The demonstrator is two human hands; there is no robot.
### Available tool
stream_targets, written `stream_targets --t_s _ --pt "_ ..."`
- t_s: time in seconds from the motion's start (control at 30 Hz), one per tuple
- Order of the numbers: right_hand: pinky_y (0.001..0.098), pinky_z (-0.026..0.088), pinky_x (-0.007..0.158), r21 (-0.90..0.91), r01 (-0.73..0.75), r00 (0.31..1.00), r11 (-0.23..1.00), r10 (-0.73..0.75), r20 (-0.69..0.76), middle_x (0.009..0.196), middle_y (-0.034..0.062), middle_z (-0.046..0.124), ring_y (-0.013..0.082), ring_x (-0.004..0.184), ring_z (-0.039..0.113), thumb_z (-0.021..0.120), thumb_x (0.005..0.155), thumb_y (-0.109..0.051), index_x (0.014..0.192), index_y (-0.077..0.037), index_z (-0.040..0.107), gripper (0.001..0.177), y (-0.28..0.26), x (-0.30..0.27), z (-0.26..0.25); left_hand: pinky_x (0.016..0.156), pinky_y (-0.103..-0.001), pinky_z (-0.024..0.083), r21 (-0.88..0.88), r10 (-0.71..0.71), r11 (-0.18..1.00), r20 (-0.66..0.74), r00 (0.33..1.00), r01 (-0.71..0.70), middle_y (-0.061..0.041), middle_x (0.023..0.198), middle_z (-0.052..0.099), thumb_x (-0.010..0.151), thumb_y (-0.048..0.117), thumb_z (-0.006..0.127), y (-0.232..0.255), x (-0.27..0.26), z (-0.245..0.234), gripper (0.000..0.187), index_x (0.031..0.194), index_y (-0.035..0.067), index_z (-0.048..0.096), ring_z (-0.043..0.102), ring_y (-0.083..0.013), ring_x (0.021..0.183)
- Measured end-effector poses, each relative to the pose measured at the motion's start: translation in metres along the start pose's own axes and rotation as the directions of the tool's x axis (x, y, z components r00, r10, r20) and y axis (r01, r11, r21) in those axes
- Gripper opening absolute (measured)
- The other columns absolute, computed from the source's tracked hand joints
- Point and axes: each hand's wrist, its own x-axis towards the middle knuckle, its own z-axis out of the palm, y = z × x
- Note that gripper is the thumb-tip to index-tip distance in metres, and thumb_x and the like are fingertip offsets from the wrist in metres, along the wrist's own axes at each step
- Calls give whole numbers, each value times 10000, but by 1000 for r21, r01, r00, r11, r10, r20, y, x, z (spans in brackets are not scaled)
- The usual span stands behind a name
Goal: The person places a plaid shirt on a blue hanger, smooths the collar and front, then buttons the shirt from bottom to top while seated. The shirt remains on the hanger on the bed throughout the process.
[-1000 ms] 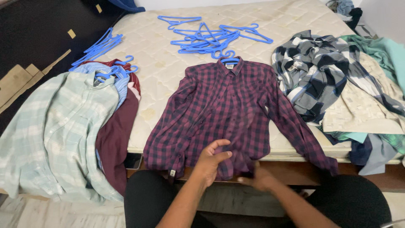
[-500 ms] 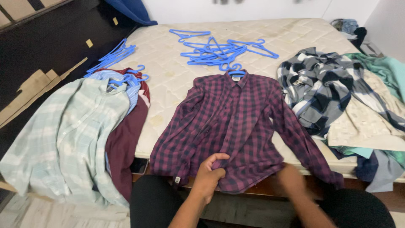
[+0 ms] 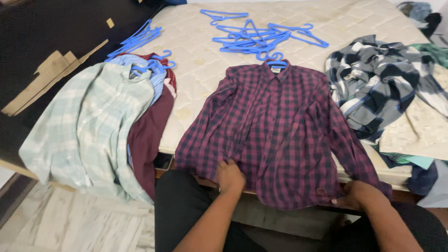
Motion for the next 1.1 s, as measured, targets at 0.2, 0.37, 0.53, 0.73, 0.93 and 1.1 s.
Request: stream_targets --t_s 0.2,0.37,0.53,0.73,0.93,1.1 --pt "424 524 1090 85 -64 991 994 74 -113 1350 161 717 347 1281 673 887 756 -467 1341 -176 724 673 16 25 -1 902 -553 458 -20 -93 996 -123 988 91 -220 1155 626 745 185 779 5 0 -26 478 1146 -19 618 587 -408 1123" --pt "420 518 1094 130 3 984 992 20 -176 1319 178 746 359 1254 693 824 795 -515 1289 -169 775 605 23 47 13 932 -523 514 -123 -92 987 111 990 105 -230 1038 724 873 217 703 2 5 -2 199 963 44 737 681 -420 1043" --pt "420 512 1092 262 88 978 961 -33 -206 1326 147 725 344 1257 679 826 779 -496 1291 -179 748 608 20 63 27 975 -486 519 -175 126 984 503 855 -42 -202 1175 676 862 325 755 4 6 -1 367 1104 53 705 648 -388 1142" --pt "415 538 1049 153 114 979 982 -85 -186 1285 153 720 333 1208 700 797 804 -524 1239 -141 761 581 0 59 24 1101 -513 460 204 -321 946 483 815 251 -121 1422 609 909 478 714 -27 35 -34 567 1345 123 635 568 -336 1332" --pt "452 545 1007 278 43 944 960 52 -326 1230 180 740 359 1191 691 782 827 -493 1349 -104 636 667 -30 26 10 1083 -548 423 -108 -402 908 47 915 404 -160 1473 457 803 441 827 -40 61 -59 810 1453 105 481 454 -378 1382" --pt "506 549 929 441 86 763 893 226 -605 1133 269 727 441 1084 697 756 847 -519 1257 -25 615 657 -33 19 11 1047 -515 478 -217 -406 881 104 908 419 -130 1319 630 843 382 778 -56 84 -53 378 1162 181 744 565 -372 1278"
